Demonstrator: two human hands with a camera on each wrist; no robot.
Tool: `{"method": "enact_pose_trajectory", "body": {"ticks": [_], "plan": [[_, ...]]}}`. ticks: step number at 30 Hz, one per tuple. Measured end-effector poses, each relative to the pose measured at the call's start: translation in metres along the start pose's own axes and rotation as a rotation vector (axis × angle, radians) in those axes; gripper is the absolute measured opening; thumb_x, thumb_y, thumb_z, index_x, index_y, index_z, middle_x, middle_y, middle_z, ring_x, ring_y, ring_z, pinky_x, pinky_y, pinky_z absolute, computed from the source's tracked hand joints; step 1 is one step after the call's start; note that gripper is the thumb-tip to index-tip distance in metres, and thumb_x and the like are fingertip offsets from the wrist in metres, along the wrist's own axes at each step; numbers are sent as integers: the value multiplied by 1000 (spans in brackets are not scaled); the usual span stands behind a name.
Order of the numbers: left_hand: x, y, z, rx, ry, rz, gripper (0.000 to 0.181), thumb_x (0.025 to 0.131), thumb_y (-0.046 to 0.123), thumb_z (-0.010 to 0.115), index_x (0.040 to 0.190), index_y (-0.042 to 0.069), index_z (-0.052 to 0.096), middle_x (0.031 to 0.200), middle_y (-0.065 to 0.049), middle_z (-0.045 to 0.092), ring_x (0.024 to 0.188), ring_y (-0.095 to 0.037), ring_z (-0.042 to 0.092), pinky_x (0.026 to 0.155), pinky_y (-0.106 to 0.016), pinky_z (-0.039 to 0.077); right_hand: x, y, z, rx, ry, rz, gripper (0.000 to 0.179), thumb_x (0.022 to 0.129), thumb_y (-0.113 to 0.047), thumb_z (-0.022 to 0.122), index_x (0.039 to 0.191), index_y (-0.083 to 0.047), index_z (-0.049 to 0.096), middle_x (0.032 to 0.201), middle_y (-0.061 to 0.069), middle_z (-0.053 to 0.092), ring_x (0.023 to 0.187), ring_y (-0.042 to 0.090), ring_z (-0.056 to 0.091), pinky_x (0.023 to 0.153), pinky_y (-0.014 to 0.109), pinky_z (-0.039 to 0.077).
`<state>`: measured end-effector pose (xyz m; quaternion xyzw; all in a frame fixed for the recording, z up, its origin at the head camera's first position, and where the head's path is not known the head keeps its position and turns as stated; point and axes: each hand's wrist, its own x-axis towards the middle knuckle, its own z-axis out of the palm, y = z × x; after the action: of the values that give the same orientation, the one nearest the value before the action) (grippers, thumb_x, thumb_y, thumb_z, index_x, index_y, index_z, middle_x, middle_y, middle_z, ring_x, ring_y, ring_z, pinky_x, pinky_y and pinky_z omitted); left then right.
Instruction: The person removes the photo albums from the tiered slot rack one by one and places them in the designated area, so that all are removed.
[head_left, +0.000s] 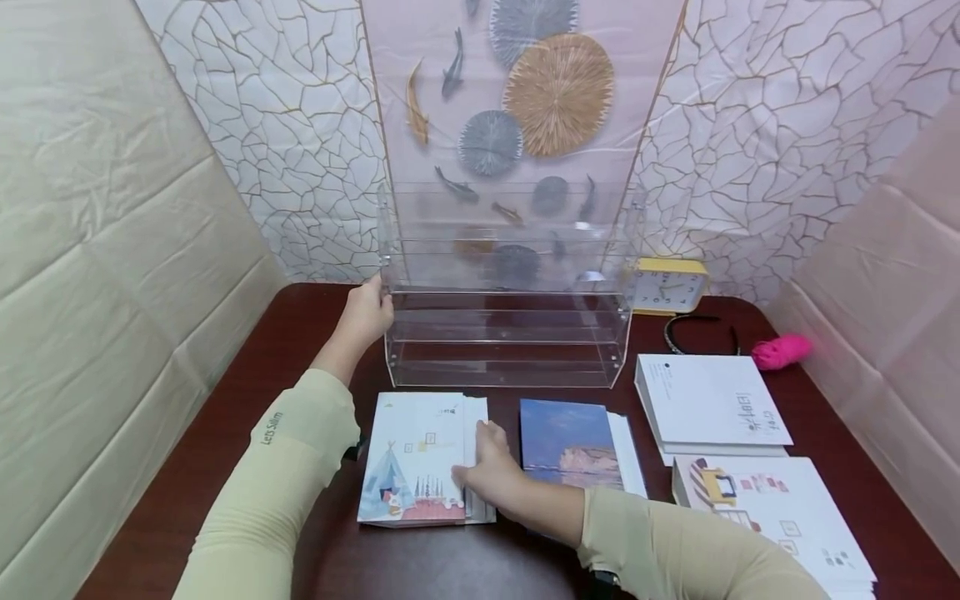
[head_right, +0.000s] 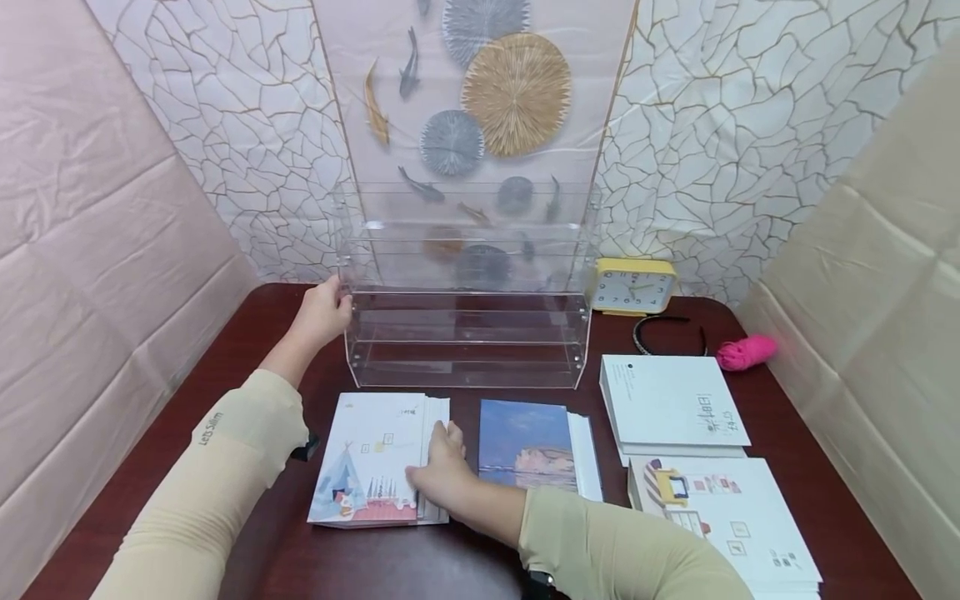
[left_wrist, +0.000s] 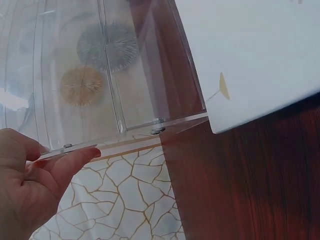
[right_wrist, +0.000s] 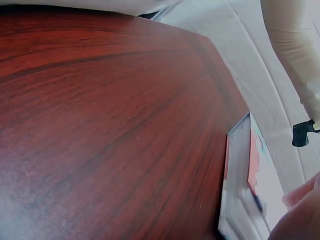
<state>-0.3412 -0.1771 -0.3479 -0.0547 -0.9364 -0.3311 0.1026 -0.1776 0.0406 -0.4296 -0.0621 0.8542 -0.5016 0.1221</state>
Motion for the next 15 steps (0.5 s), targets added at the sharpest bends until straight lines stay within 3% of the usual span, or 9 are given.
{"method": "enact_pose_trajectory", "body": {"ticks": [4, 8, 15], "plan": [[1, -2, 0, -15, 28, 10, 32, 94, 4, 43, 122, -9, 49, 111, -28, 59, 98, -37, 58, 82, -46, 47, -3, -1, -3, -5, -64, -34, 78, 84, -11, 68, 141, 15, 21, 145, 34, 10, 133, 48, 14, 104, 56, 21], [3, -3, -2, -52, 34, -15, 31, 95, 6, 43, 123, -7, 49, 114, -27, 58, 100, -36, 57, 83, -47, 46, -1, -5, -12, -21, -100, -91, 75, 88, -17, 66, 143, 9, 22, 145, 30, 19, 131, 44, 24, 103, 56, 25], [4, -6, -7, -40, -58, -97, 35, 100, 13, 36, 128, -7, 37, 122, -29, 51, 113, -39, 50, 89, -49, 43, 10, -15, -41, 76, -59, -237, 59, 91, -14, 61, 141, 3, 34, 137, 22, 42, 122, 37, 44, 99, 51, 35]]}}
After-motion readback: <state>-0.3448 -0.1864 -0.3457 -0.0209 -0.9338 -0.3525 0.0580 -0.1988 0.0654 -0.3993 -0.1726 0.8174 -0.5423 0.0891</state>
